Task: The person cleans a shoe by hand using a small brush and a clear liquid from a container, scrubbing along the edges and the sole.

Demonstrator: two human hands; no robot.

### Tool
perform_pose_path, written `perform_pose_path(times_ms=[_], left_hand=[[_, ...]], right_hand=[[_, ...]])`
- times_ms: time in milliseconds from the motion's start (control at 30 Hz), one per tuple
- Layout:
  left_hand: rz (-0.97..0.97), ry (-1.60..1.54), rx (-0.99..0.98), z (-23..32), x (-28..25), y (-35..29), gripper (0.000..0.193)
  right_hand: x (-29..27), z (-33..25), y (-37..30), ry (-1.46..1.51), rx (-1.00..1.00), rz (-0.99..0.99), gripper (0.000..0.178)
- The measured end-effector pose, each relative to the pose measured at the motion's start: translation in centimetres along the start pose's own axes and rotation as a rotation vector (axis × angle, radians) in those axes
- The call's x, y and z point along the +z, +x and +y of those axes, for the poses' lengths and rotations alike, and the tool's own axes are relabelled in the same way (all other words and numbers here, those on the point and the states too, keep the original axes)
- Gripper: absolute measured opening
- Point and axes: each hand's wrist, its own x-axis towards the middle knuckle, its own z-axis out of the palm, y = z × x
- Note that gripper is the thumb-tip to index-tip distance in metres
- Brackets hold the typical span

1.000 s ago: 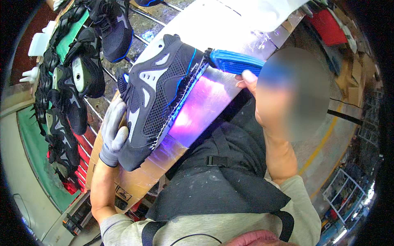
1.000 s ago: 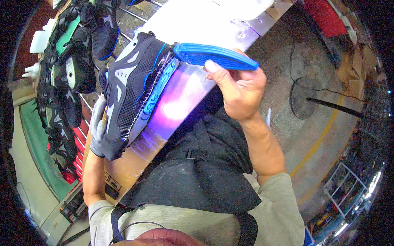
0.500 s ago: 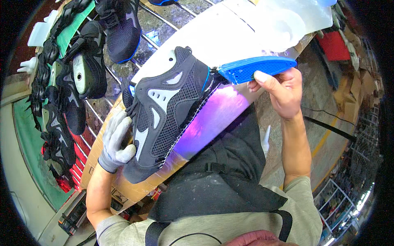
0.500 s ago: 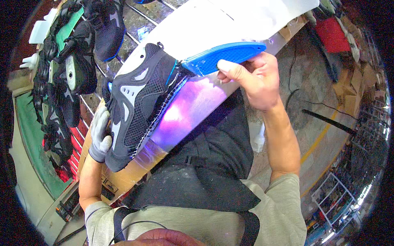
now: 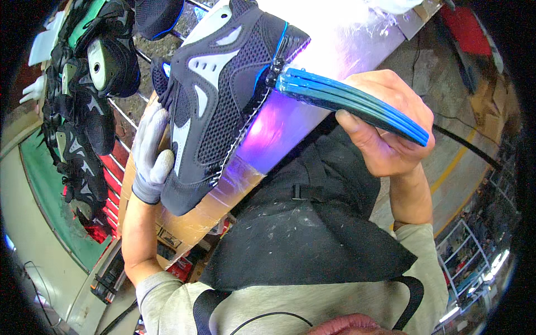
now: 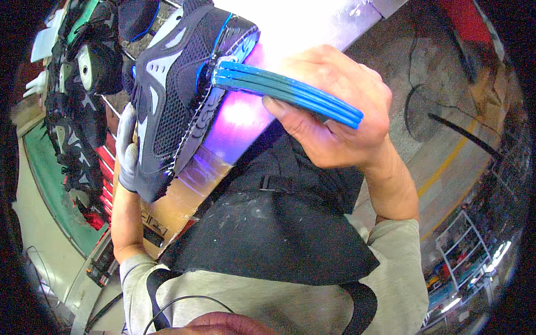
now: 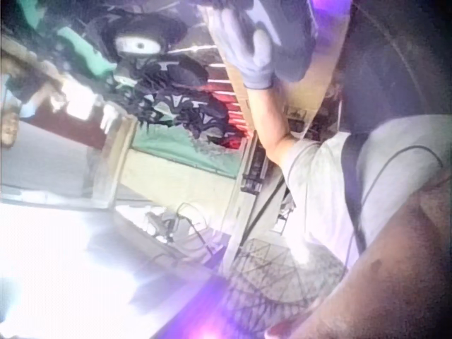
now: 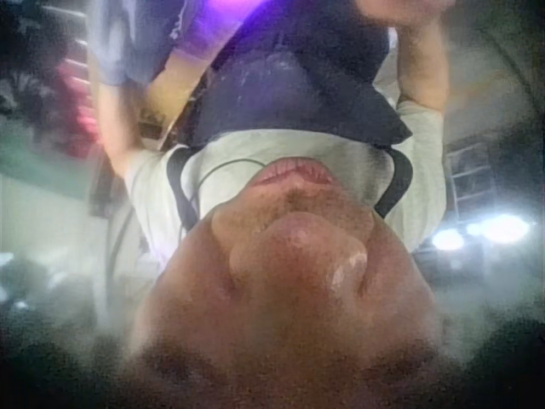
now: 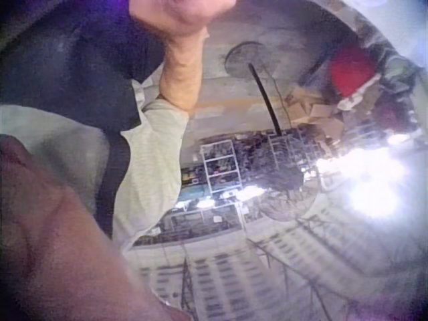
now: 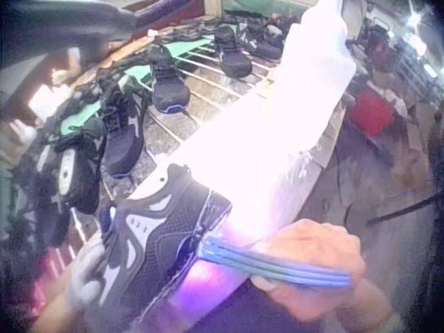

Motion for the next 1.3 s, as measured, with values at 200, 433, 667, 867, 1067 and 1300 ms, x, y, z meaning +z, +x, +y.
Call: perform_pose_path(times_ms=[200, 433, 667, 867, 1067, 1300], left_hand=[[0.235, -0.657, -0.435, 4.0, 2.9, 1.0, 0.060], [0.250, 0.453, 0.220, 3.9, 3.1, 4.9, 0.059], [0.279, 0.299, 0.423, 3.7, 3.0, 5.5, 0.048], [0.256, 0.329, 0.494, 3.4, 2.4, 5.5, 0.042], [0.257, 0.337, 0.444, 3.2, 2.7, 4.7, 0.044], [0.215, 0.307, 0.395, 3.0, 2.4, 4.2, 0.047]], right_hand=[[3.3, -0.6, -4.5, 0.768, 0.633, 0.159, 0.019], [3.7, -1.9, -4.7, 1.158, 0.698, 0.349, 0.020], [4.0, -3.2, -4.6, 0.375, 0.479, 0.254, 0.014], [2.1, -3.0, -3.1, 0.434, 0.527, 0.224, 0.020], [0.6, -3.3, -1.0, 0.126, 0.243, 0.036, 0.020], [1.3, -5.7, -1.3, 0.336, 0.521, 0.081, 0.018]])
